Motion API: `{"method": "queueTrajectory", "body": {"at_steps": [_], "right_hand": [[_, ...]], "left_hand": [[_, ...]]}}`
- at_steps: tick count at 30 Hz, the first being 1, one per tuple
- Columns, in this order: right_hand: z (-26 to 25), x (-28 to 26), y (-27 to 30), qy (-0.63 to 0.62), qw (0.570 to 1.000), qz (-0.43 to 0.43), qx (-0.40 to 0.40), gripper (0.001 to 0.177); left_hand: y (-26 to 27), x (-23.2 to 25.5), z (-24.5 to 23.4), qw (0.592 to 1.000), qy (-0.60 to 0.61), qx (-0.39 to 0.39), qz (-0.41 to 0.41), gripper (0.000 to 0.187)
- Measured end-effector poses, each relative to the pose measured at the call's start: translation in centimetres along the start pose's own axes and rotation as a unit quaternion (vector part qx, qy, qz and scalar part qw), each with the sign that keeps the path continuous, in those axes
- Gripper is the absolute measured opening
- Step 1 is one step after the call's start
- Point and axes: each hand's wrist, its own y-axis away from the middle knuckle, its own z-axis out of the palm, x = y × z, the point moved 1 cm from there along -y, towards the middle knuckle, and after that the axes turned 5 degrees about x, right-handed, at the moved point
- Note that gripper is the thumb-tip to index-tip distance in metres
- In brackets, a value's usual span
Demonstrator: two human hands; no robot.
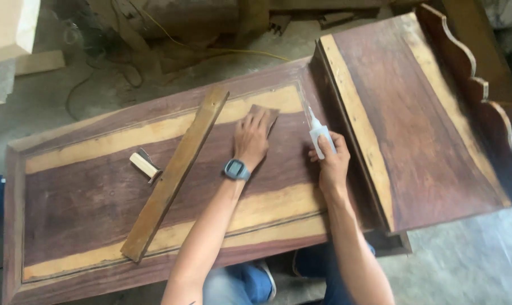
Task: The person is performing maintenance on a wooden furniture piece by sanding the surface with sandpaper and applying glue to the joints.
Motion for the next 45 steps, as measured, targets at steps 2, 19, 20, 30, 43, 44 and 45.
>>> {"method": "queueTrajectory", "body": {"at_steps": [2,19,20,30,43,44,45], "right_hand": [[0.1,-1.0,0.1,-0.03,0.997,0.053,0.045,0.036],[-0.2,-2.8,0.1,-0.169,0.97,0.174,0.01,0.027],[-0.3,-2.4,-0.1,-0.171,0.969,0.175,0.007,0.028],[-0.4,-3.7,0.4,-0.19,0.96,0.206,0.017,0.021],[-1.2,-2.4,-0.3,-0.249,0.945,0.211,-0.004,0.024],[-1.0,-2.8,0.1,-0.254,0.942,0.22,0.0,0.024],[-0.8,-3.2,0.2,-0.248,0.943,0.223,-0.006,0.024]], "left_hand": [[-2.7,0.2,0.3,0.997,0.028,-0.053,-0.05,0.038],[-6.8,-0.4,4.2,0.981,-0.096,-0.133,-0.105,0.064],[-7.4,-0.8,4.8,0.979,-0.106,-0.141,-0.107,0.064],[-9.0,-0.9,3.5,0.971,-0.113,-0.191,-0.095,0.062],[-9.0,0.1,1.9,0.967,-0.076,-0.237,-0.064,0.053],[-7.9,0.1,2.0,0.963,-0.073,-0.248,-0.075,0.053],[-8.8,0.2,2.0,0.963,-0.072,-0.247,-0.084,0.053]]}}
